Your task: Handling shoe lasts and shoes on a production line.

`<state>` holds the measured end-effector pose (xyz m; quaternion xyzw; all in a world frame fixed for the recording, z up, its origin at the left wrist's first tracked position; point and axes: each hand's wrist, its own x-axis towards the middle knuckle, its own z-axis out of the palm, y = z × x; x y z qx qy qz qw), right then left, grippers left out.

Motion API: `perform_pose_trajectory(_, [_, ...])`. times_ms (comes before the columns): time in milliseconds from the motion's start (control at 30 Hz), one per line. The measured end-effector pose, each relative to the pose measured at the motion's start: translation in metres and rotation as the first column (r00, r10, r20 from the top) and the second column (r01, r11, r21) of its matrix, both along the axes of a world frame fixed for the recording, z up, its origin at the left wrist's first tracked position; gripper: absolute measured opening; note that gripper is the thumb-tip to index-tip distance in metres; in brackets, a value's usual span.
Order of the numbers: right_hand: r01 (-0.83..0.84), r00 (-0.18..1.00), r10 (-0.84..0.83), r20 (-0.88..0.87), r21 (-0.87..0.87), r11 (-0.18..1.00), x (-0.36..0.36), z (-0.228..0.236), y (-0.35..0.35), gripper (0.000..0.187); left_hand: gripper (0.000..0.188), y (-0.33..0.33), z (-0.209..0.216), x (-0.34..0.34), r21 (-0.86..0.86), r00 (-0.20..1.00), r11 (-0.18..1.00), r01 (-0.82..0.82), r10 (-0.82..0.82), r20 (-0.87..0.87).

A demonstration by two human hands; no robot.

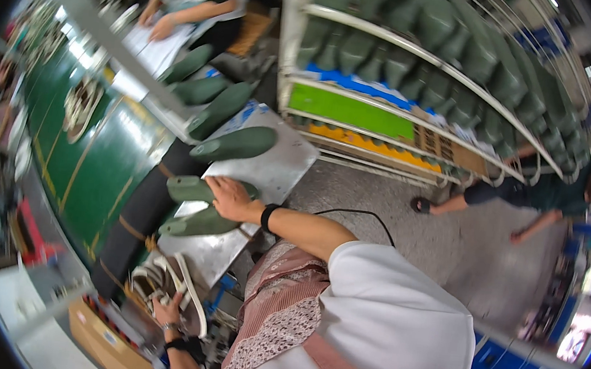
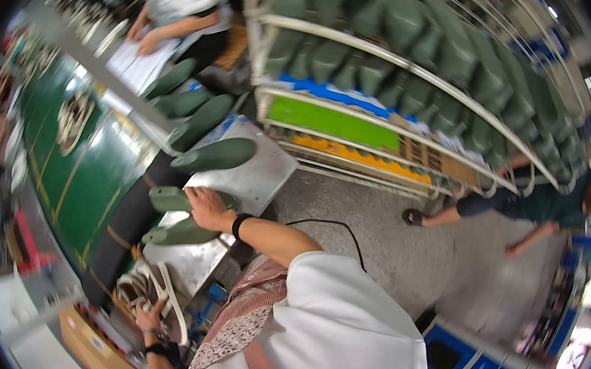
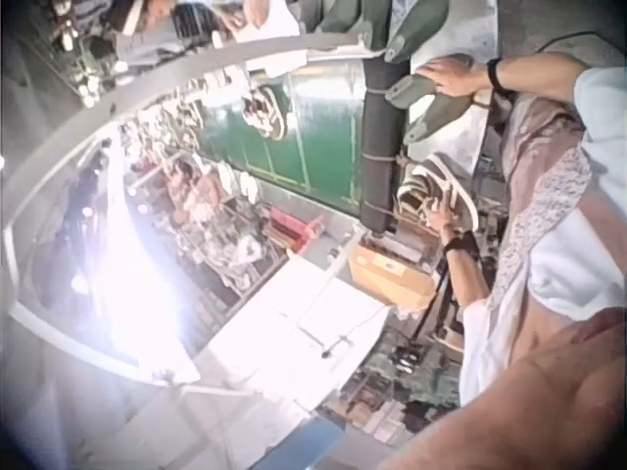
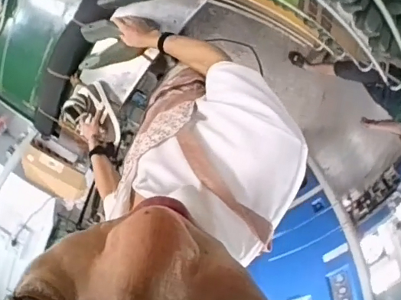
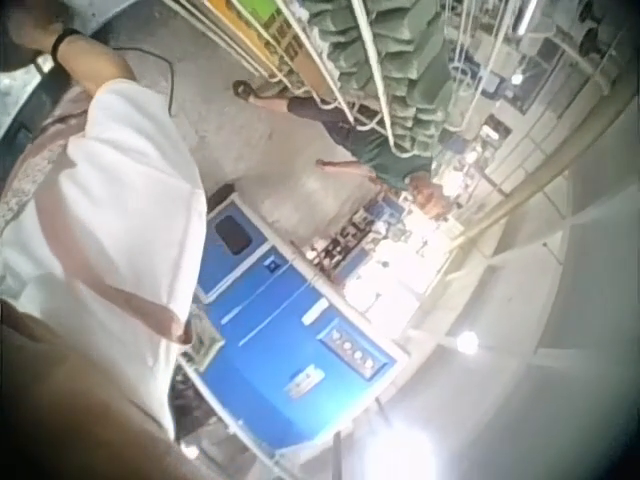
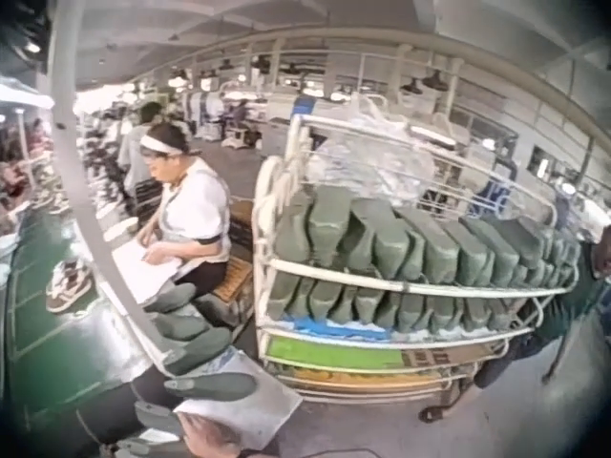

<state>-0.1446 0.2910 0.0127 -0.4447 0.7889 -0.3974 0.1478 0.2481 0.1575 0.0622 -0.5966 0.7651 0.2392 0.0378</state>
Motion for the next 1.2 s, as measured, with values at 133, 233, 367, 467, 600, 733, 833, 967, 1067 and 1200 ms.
perform_pose_trajectory(133, [-0.018,0.986,-0.016,-0.169,-0.198,0.98,0.015,-0.023,0.02,0.045,0.091,-0.025,-0.013,0.005,-0.06,0.976,0.995,0.082,-0.068,0.206])
perform_pose_trajectory(233, [0.066,0.981,-0.086,-0.175,-0.12,0.991,0.03,-0.018,0.015,0.045,0.072,-0.048,-0.004,-0.001,0.18,0.999,0.983,0.046,-0.046,-0.003])
perform_pose_trajectory(367, [0.08,0.997,-0.082,-0.007,-0.123,0.989,0.03,-0.002,0.007,0.048,0.055,-0.075,0.049,-0.02,0.052,0.975,0.977,0.206,-0.2,-0.093])
perform_pose_trajectory(467, [0.199,0.98,-0.199,-0.016,-0.022,0.98,0.02,0.012,0.009,0.047,0.051,-0.101,0.105,-0.046,-0.008,0.928,0.938,0.346,-0.344,-0.146])
perform_pose_trajectory(600, [0.288,0.957,-0.288,0.042,0.002,0.958,0.021,0.03,0.004,0.043,0.052,-0.162,0.149,-0.086,-0.172,0.82,0.821,0.544,-0.564,-0.097])
perform_pose_trajectory(733, [0.385,0.854,-0.403,0.33,0.121,0.915,0.048,0.039,0.003,0.042,0.058,-0.243,0.136,-0.139,-0.452,0.701,0.598,0.662,-0.707,0.092])
perform_pose_trajectory(833, [0.584,0.545,-0.55,0.633,0.184,0.791,0.057,0.037,0.006,0.044,0.054,-0.298,0.113,-0.189,-0.392,0.688,0.605,0.693,-0.718,0.108])
perform_pose_trajectory(967, [0.654,0.352,-0.55,0.757,0.222,0.724,0.053,0.039,0.003,0.052,0.05,-0.349,0.082,-0.247,-0.361,0.723,0.631,0.687,-0.646,0.246])
perform_pose_trajectory(1067, [0.685,0.275,-0.587,0.762,0.273,0.675,0.045,0.043,-0.015,0.059,0.053,-0.367,0.06,-0.291,-0.277,0.791,0.741,0.612,-0.565,0.235])
perform_pose_trajectory(1200, [0.775,0.051,-0.567,0.822,0.325,0.542,0.028,0.037,-0.044,0.078,0.075,-0.337,0.039,-0.343,-0.459,0.701,0.567,0.684,-0.685,0.2])
